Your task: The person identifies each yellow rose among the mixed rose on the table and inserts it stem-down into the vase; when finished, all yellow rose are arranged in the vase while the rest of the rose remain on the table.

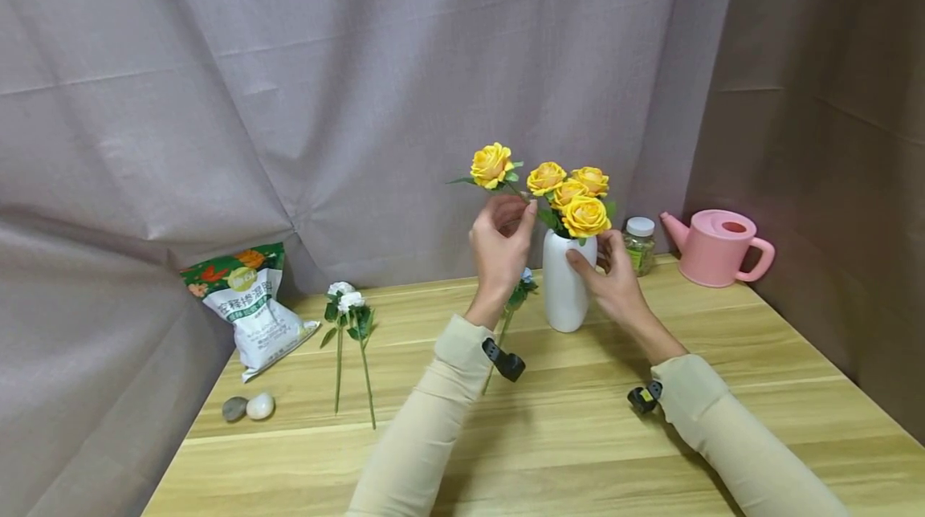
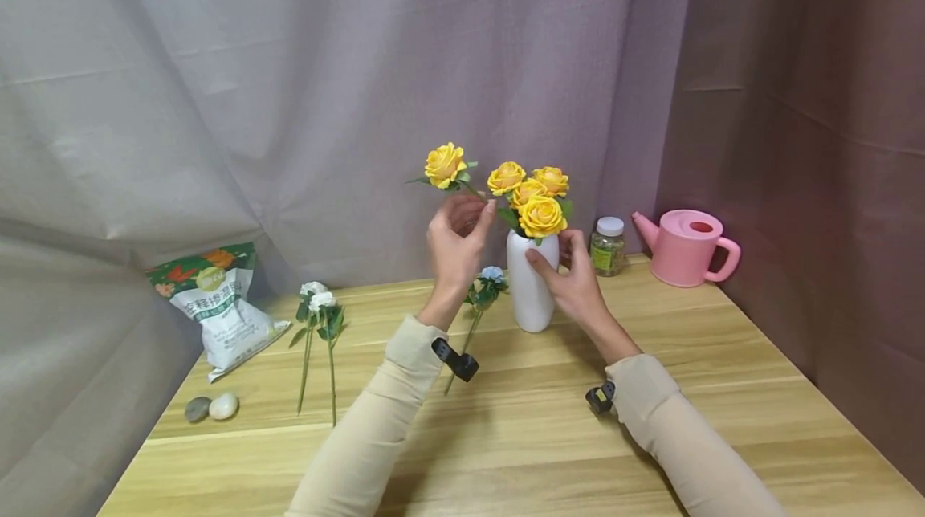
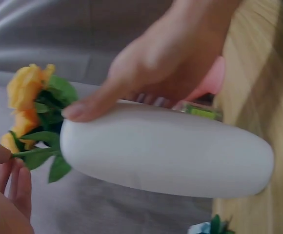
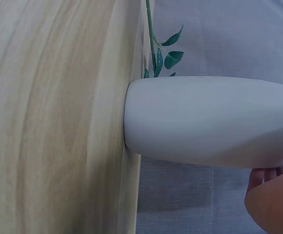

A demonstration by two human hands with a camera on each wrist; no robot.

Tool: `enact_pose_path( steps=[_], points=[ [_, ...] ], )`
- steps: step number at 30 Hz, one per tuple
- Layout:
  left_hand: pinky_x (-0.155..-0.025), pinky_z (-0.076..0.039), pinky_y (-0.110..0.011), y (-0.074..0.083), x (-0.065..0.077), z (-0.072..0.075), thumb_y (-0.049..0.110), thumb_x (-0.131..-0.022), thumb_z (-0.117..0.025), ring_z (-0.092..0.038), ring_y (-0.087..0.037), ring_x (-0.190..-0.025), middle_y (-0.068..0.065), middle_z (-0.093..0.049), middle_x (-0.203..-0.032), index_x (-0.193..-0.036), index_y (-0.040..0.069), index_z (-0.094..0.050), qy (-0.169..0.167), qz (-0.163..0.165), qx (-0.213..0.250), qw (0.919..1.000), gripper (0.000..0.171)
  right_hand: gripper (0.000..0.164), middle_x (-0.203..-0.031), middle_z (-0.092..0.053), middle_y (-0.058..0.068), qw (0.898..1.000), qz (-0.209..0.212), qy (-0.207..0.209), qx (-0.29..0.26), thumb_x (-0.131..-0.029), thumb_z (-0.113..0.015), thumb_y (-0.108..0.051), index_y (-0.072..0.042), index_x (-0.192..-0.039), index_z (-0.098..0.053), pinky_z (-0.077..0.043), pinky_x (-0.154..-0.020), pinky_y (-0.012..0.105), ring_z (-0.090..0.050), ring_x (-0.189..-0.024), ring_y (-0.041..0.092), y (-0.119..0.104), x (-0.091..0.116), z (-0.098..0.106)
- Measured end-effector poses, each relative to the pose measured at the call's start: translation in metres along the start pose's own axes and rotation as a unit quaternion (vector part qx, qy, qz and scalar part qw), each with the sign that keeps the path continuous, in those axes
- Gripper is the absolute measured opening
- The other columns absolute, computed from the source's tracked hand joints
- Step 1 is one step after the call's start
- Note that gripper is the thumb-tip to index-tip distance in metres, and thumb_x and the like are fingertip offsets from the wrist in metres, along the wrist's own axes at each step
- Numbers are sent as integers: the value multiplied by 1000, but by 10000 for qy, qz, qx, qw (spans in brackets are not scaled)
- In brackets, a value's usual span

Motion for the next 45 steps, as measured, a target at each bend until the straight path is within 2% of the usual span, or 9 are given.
enact_pose_path(
  steps=[4,7,13,17,20,25,28,35,45],
  points=[
    [-82,-59,-20,-10,8,-13,24,-93,-74,-73,-6,-89,0,-77,-99,-106,13,-70,-456,192,-351,9982,18,42,-127,-54,2,10000,86,27,-26,-96,-69,-19,-11,-128,-43,-43,-101,27,-53,-116,6,-1,0,0],
    [-82,-59,-20,-14,11,-19,27,-93,-74,-73,-7,-91,0,-77,-99,-106,14,-71,-653,307,-387,9966,19,41,-126,-54,3,9999,111,18,-71,-96,-69,-18,-11,-128,-43,-43,-101,28,-53,-116,7,-2,1,-1],
    [-81,-59,-21,-12,9,-16,43,-92,-72,-72,-8,-90,2,-76,-98,-109,19,-67,-279,449,-309,9981,30,42,-127,-53,3,9999,71,0,-84,-96,-68,-20,-11,-129,-42,-41,-101,29,-52,-117,9,-2,0,-1],
    [-82,-58,-20,-10,7,-14,43,-91,-73,-72,-10,-93,0,-74,-101,-115,19,-62,-143,549,-216,9982,36,43,-127,-54,3,9999,90,12,-105,-96,-68,-19,-10,-129,-43,-42,-100,28,-53,-117,10,-2,0,0],
    [-81,-58,-19,-10,9,-16,36,-91,-75,-71,-10,-92,-1,-73,-100,-113,17,-63,-271,606,-383,9971,32,43,-127,-53,3,9999,99,-4,-117,-96,-68,-18,-10,-129,-43,-42,-100,27,-53,-117,9,-1,0,0],
    [-76,-58,-19,-14,15,-20,24,-91,-73,-72,-7,-87,-1,-76,-97,-108,14,-71,-541,684,-929,9918,19,43,-128,-53,3,9999,124,-8,-61,-96,-68,-19,-10,-130,-42,-42,-101,28,-52,-118,9,0,1,1],
    [-74,-58,-20,-17,17,-21,20,-90,-71,-73,-7,-86,-2,-77,-98,-108,13,-74,-612,736,-1101,9893,19,44,-129,-52,4,9999,133,-5,-73,-97,-67,-18,-9,-131,-42,-41,-102,30,-52,-118,9,0,1,1],
    [-67,-57,-21,-19,13,-20,15,-86,-69,-71,-6,-76,0,-76,-87,-99,15,-75,-730,650,-1173,9883,15,44,-129,-53,5,9999,148,-14,-66,-96,-68,-17,-8,-131,-42,-42,-102,34,-52,-116,9,-4,0,-1],
    [-59,-53,-19,-22,9,-23,14,-85,-71,-67,-7,-68,0,-73,-78,-89,14,-74,-997,524,-1307,9850,5,42,-125,-54,3,9998,160,9,-72,-96,-68,-18,-11,-130,-43,-42,-100,31,-53,-115,8,-6,2,-3]
  ],
)
Point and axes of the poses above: each hand's wrist, its own x-axis away from the middle knuckle, its own z-axis out of the back of the hand, y = z × x, the point moved 7 cm from there along -x, towards the middle knuckle
